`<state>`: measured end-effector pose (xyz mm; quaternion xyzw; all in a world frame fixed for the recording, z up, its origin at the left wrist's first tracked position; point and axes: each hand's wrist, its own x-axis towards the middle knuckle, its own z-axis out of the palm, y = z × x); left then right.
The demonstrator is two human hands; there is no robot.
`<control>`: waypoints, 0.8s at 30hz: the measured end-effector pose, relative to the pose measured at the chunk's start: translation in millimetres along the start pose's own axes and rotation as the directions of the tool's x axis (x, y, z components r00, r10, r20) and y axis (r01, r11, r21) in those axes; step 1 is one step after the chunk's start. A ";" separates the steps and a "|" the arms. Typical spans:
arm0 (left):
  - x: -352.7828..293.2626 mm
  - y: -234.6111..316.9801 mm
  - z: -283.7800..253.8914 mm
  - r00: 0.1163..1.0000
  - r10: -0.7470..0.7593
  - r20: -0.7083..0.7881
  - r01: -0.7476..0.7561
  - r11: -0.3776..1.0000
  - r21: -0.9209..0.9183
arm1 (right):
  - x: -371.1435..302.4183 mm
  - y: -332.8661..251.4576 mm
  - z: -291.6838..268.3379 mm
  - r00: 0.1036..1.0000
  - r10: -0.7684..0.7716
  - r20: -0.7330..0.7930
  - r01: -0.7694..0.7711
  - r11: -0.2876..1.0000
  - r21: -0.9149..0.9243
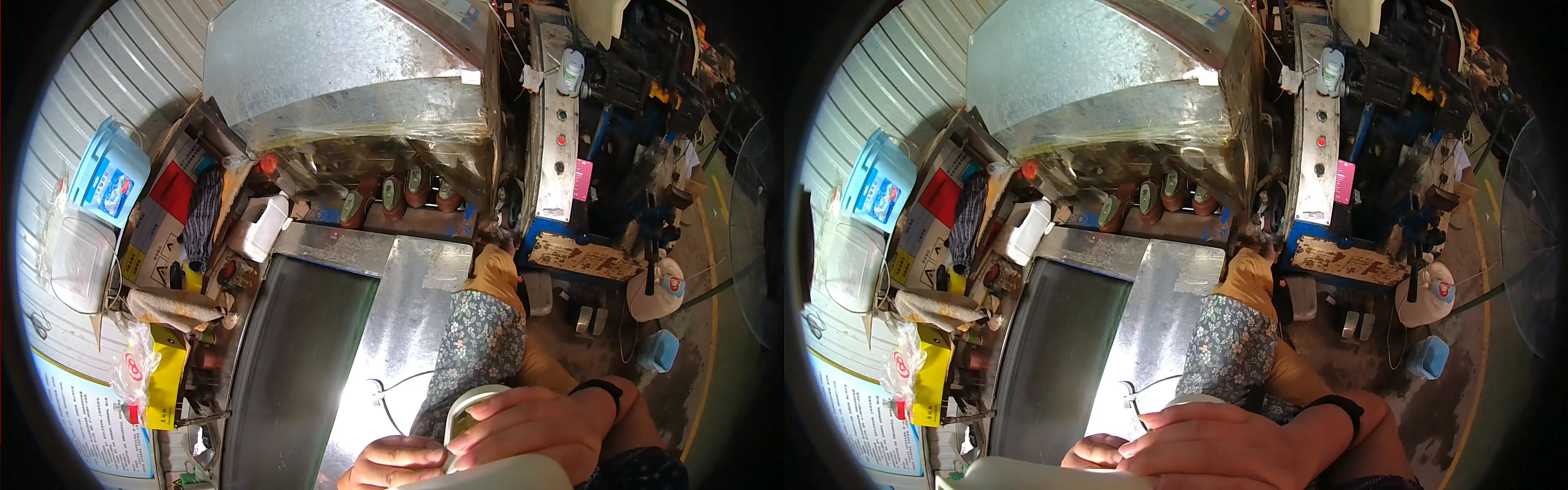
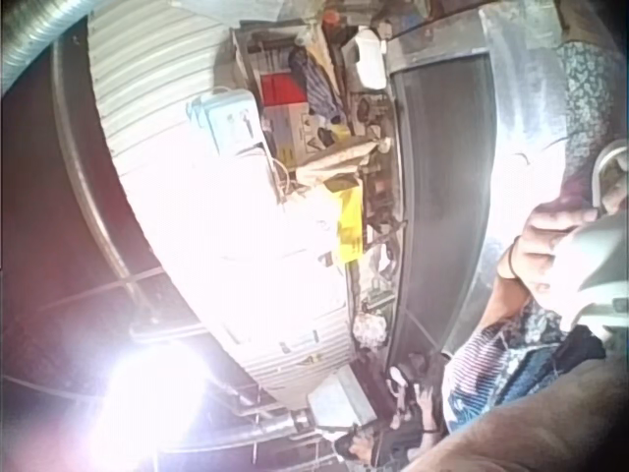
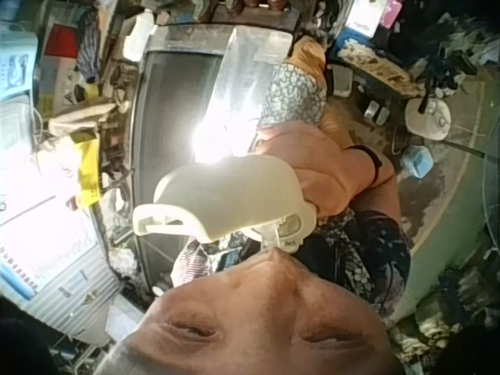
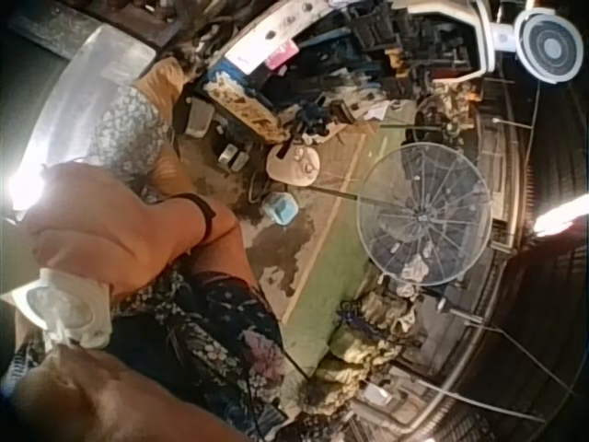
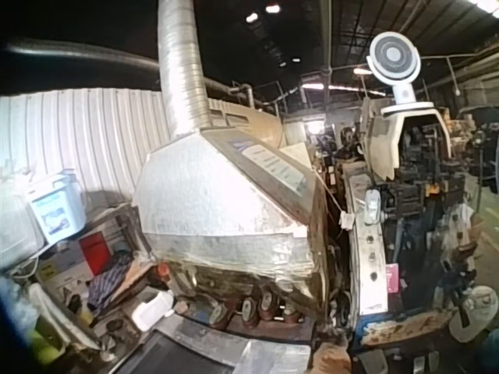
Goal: Operate a shoe-lasting or molding machine to assemble shoe uppers and soles.
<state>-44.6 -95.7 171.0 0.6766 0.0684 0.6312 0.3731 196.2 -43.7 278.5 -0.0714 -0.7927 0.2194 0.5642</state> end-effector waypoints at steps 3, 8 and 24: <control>-4.1 4.7 -5.0 1.000 0.007 -0.007 -0.007 1.000 0.011 | -6.8 1.6 17.6 0.994 -0.007 -0.113 0.003 0.999 -0.035; -1.5 3.6 -5.1 1.000 0.017 -0.015 -0.017 1.000 0.014 | -18.0 16.4 21.8 0.968 -0.125 -0.219 0.133 0.991 0.021; -8.6 -5.0 -0.7 0.996 0.091 -0.016 -0.090 0.995 0.039 | -17.9 20.2 23.9 0.979 -0.109 -0.170 0.118 0.992 0.044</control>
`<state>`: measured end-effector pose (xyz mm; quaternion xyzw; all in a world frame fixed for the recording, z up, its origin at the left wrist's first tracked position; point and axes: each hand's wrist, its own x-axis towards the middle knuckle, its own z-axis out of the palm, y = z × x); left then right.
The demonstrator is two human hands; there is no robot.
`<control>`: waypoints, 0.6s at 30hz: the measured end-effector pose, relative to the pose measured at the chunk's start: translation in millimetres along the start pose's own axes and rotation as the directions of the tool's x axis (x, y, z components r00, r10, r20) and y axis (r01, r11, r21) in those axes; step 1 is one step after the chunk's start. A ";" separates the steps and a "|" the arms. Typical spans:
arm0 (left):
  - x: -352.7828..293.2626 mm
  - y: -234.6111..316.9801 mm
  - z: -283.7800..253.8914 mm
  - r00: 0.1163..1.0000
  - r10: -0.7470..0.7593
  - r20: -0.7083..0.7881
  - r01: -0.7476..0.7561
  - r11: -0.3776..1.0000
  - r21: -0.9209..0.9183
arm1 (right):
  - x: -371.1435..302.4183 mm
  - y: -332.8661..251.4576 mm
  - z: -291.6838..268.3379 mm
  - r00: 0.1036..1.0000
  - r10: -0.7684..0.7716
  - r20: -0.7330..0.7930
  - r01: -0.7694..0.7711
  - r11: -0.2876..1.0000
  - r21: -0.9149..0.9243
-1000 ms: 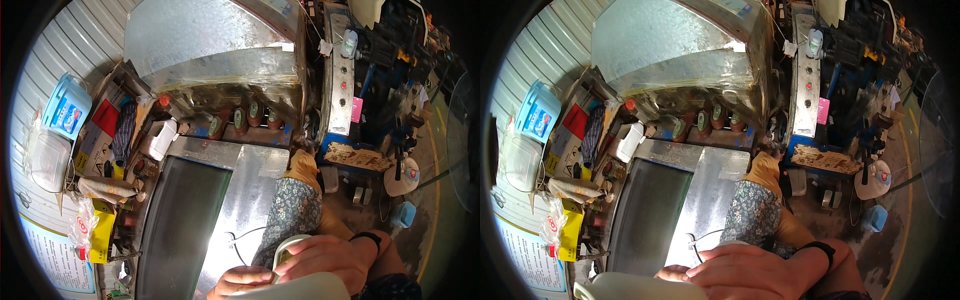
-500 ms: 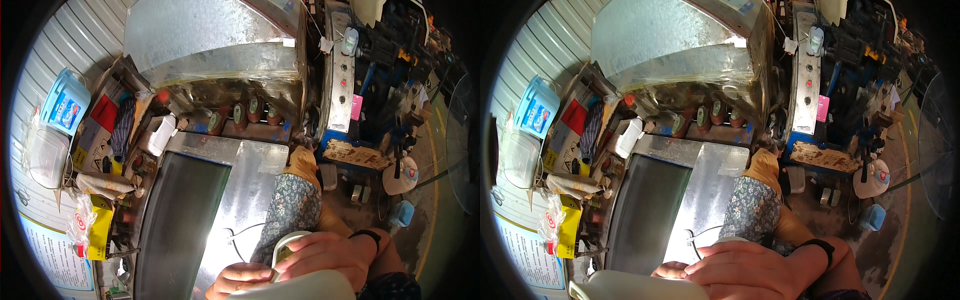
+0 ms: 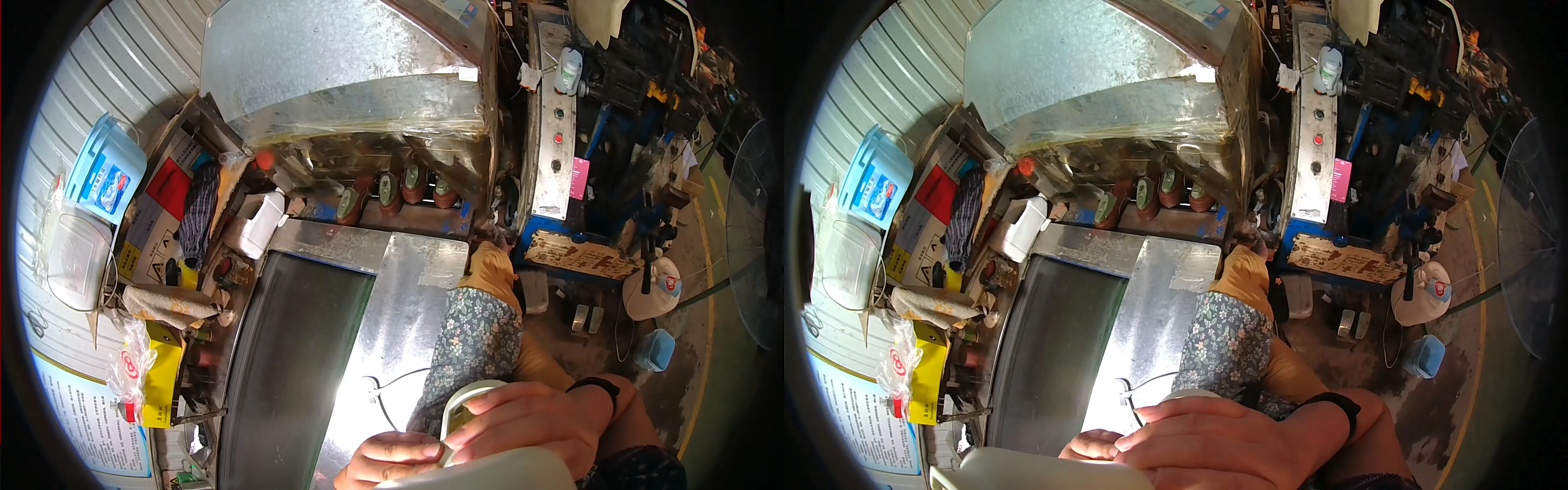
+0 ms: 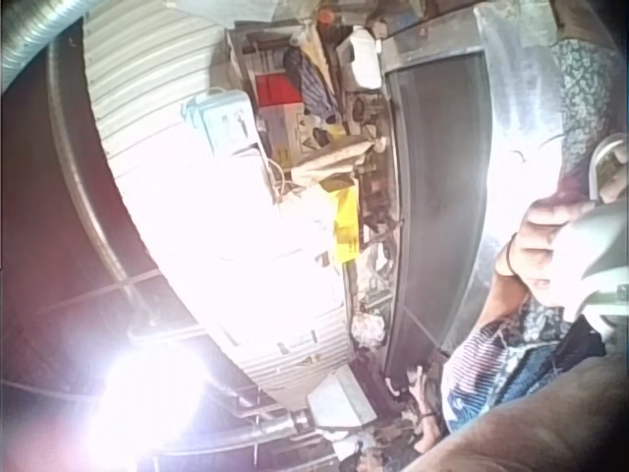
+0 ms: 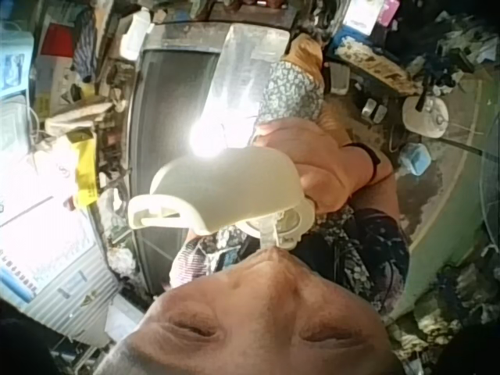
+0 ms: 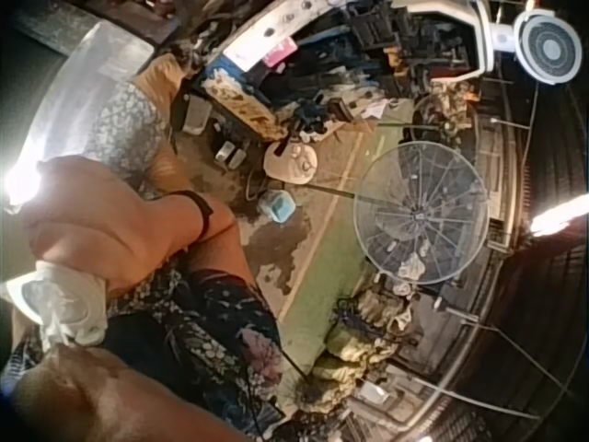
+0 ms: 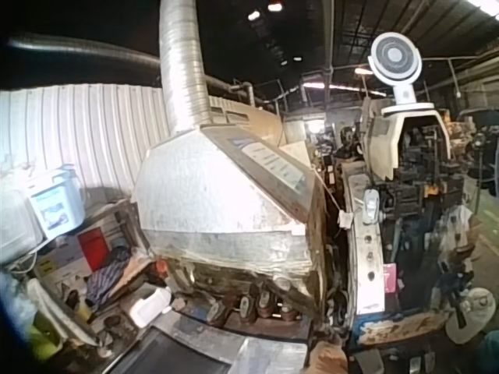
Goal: Operate a shoe-lasting or molding machine to assemble shoe uppers and soles.
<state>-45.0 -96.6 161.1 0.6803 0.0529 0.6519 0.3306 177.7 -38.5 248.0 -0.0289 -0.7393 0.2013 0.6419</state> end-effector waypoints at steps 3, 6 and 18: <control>2.3 -3.9 2.0 1.000 0.008 0.000 -0.008 1.000 0.001 | 5.3 -7.2 -5.6 1.000 0.002 -0.018 -0.002 1.000 -0.030; 1.4 -2.1 -2.0 1.000 0.015 -0.003 -0.015 1.000 0.012 | 8.0 -9.1 -13.6 0.992 0.092 0.083 -0.092 0.996 -0.009; -1.5 -5.8 0.4 0.998 0.059 -0.003 -0.059 0.998 0.024 | 9.3 -9.4 -13.2 0.991 0.100 0.094 -0.100 0.995 0.001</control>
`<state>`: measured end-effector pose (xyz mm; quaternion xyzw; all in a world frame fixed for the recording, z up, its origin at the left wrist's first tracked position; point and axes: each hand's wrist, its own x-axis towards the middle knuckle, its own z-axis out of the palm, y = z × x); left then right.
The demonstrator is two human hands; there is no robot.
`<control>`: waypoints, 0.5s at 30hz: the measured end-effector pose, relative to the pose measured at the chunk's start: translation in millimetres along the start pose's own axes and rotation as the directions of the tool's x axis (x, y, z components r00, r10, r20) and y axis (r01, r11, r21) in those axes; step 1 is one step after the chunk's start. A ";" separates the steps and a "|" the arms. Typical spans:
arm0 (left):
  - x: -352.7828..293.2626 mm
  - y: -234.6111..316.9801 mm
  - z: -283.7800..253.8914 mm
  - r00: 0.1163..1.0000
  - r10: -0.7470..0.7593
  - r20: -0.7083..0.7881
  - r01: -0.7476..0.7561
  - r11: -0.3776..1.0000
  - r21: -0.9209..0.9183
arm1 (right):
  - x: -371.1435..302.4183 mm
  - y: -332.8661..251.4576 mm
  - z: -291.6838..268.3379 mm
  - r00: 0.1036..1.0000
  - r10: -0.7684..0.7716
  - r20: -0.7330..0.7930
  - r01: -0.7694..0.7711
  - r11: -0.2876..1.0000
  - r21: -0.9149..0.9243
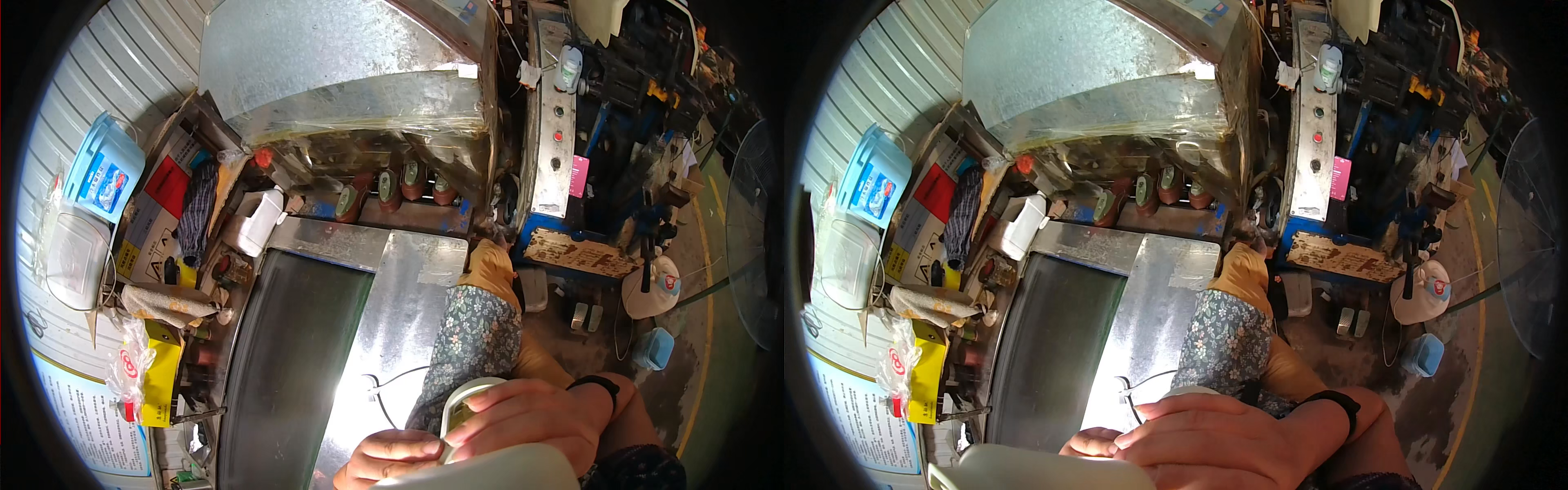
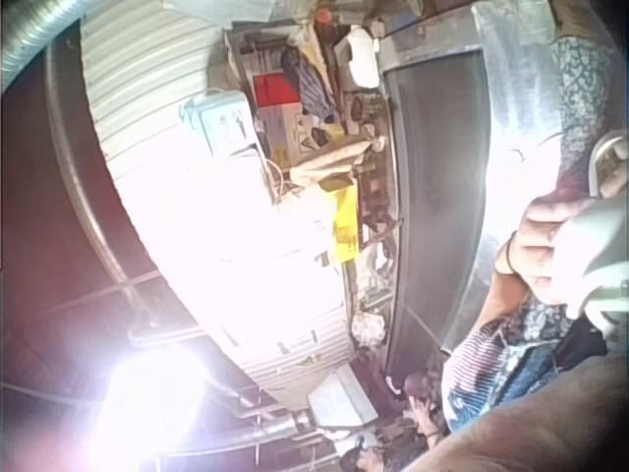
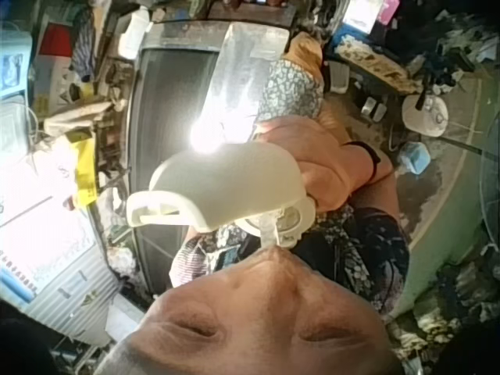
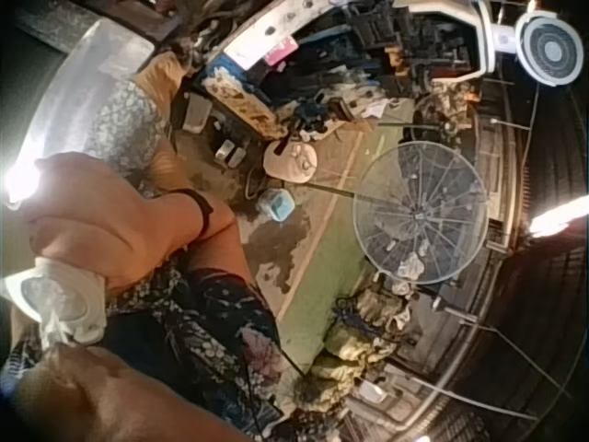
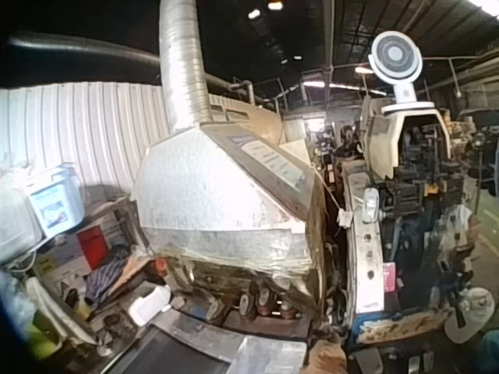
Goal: Operate a shoe-lasting or molding machine to assemble shoe uppers and soles.
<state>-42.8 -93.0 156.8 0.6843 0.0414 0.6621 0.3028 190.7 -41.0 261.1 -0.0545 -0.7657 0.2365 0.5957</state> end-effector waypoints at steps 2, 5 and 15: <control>0.5 -0.2 1.8 1.000 0.005 0.002 -0.005 1.000 -0.002 | 0.1 0.1 0.1 1.000 0.020 -0.021 -0.019 1.000 0.016; 3.5 -0.5 3.6 1.000 0.010 0.002 -0.010 1.000 0.002 | -3.8 5.5 1.2 0.999 -0.050 0.021 0.051 0.999 -0.020; 11.0 -3.5 7.7 0.999 0.032 0.005 -0.032 0.999 0.005 | -1.0 -0.7 -7.2 0.988 0.113 0.106 -0.117 0.993 0.029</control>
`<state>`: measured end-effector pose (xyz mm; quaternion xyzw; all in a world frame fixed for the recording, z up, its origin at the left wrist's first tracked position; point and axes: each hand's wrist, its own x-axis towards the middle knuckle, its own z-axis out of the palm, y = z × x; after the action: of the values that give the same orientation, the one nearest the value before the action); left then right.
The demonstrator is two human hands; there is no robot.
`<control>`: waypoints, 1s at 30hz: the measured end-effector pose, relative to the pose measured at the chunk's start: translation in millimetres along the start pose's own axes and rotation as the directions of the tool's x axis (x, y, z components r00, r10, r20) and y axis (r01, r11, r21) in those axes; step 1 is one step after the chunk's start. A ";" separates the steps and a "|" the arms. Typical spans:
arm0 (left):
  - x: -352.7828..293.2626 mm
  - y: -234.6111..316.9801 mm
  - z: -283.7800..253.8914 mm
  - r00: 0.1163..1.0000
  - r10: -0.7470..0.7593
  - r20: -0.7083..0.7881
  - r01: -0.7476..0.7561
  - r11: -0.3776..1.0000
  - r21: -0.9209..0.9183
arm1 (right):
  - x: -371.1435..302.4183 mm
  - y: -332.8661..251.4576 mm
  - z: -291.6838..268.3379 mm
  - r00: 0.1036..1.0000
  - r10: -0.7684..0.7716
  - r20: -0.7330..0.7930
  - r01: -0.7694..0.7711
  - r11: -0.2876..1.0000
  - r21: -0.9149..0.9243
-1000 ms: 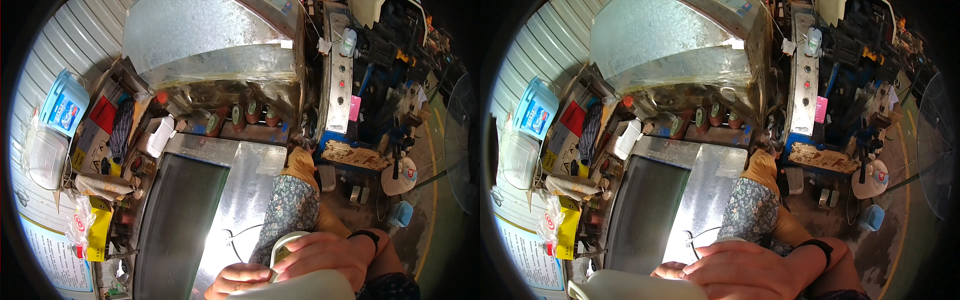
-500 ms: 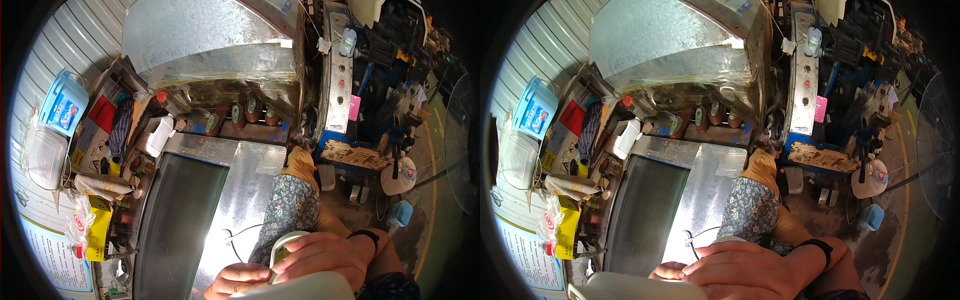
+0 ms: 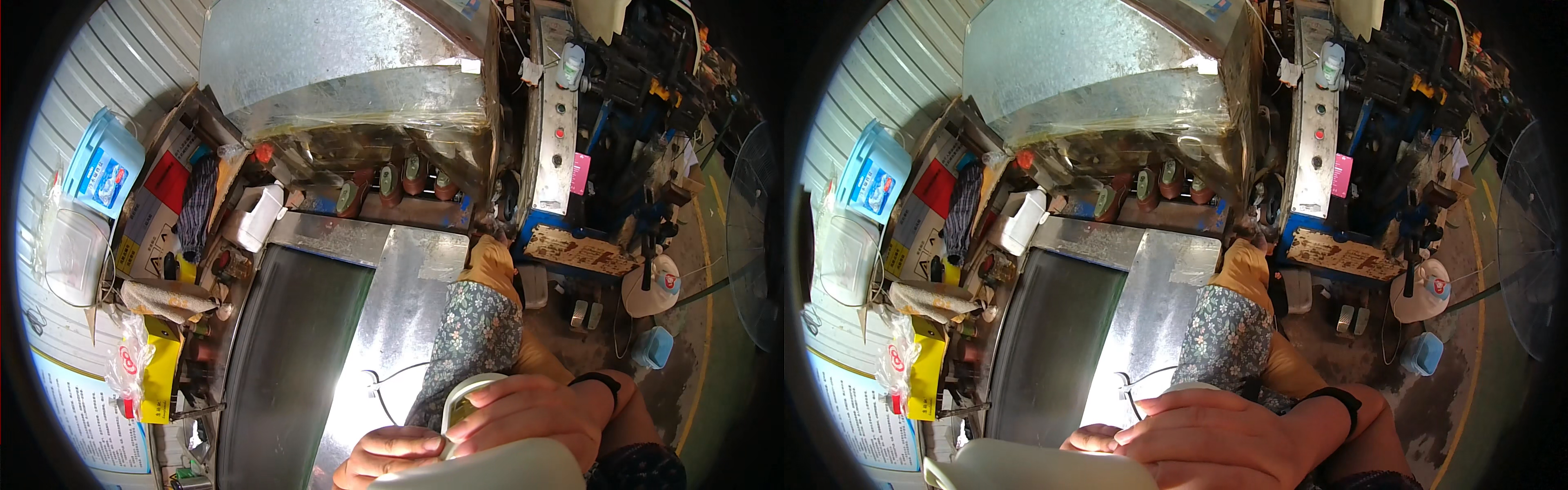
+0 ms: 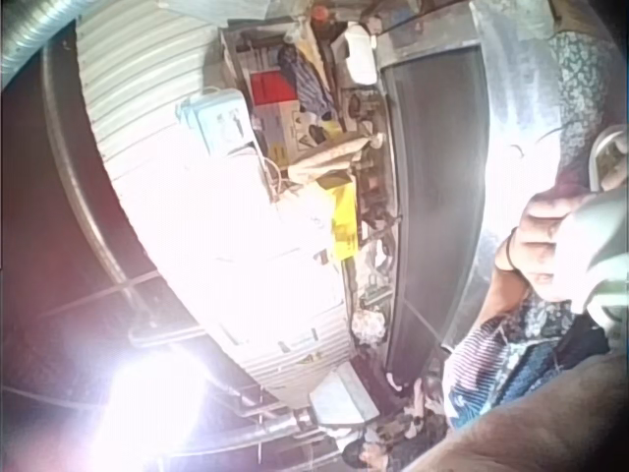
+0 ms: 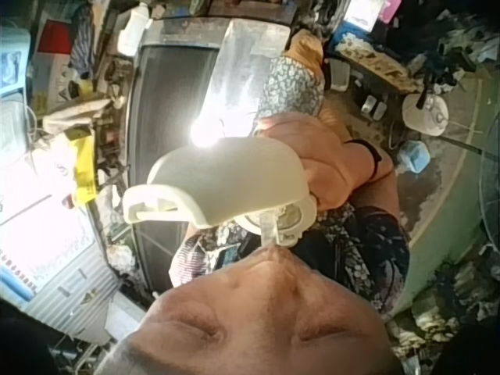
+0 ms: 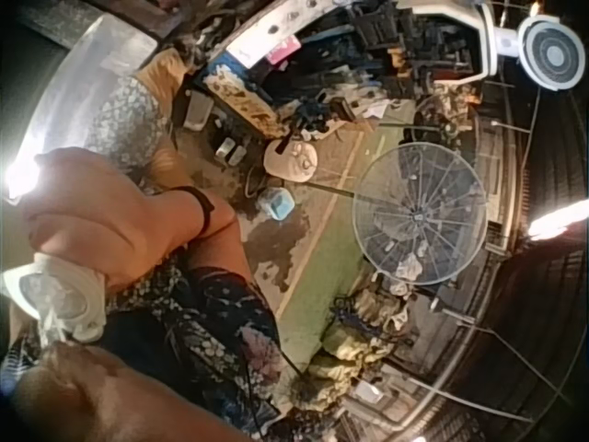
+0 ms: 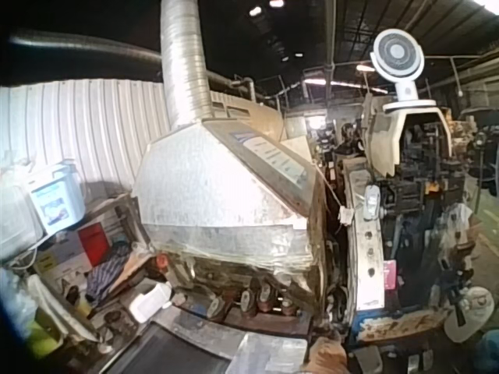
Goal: Operate a shoe-lasting or molding machine to assemble shoe uppers and soles.
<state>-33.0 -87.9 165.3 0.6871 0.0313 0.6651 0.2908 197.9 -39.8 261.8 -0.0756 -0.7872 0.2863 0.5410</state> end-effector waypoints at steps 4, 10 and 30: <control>6.8 -7.4 5.3 1.000 0.013 0.003 -0.013 1.000 0.002 | -1.9 8.1 3.4 0.984 -0.174 -0.043 0.171 0.983 -0.064; 9.7 -6.0 4.2 1.000 0.030 0.007 -0.030 1.000 0.002 | -7.2 24.0 23.4 0.919 -0.312 -0.243 0.303 0.950 -0.072; 19.1 -9.9 5.7 0.995 0.095 0.022 -0.095 0.995 -0.002 | -0.6 7.6 1.9 0.984 -0.172 -0.045 0.168 0.982 -0.085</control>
<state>-22.1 -73.5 178.4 0.6949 -0.0052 0.6707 0.2594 194.9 -34.5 256.7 -0.0375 -0.7873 0.2048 0.5803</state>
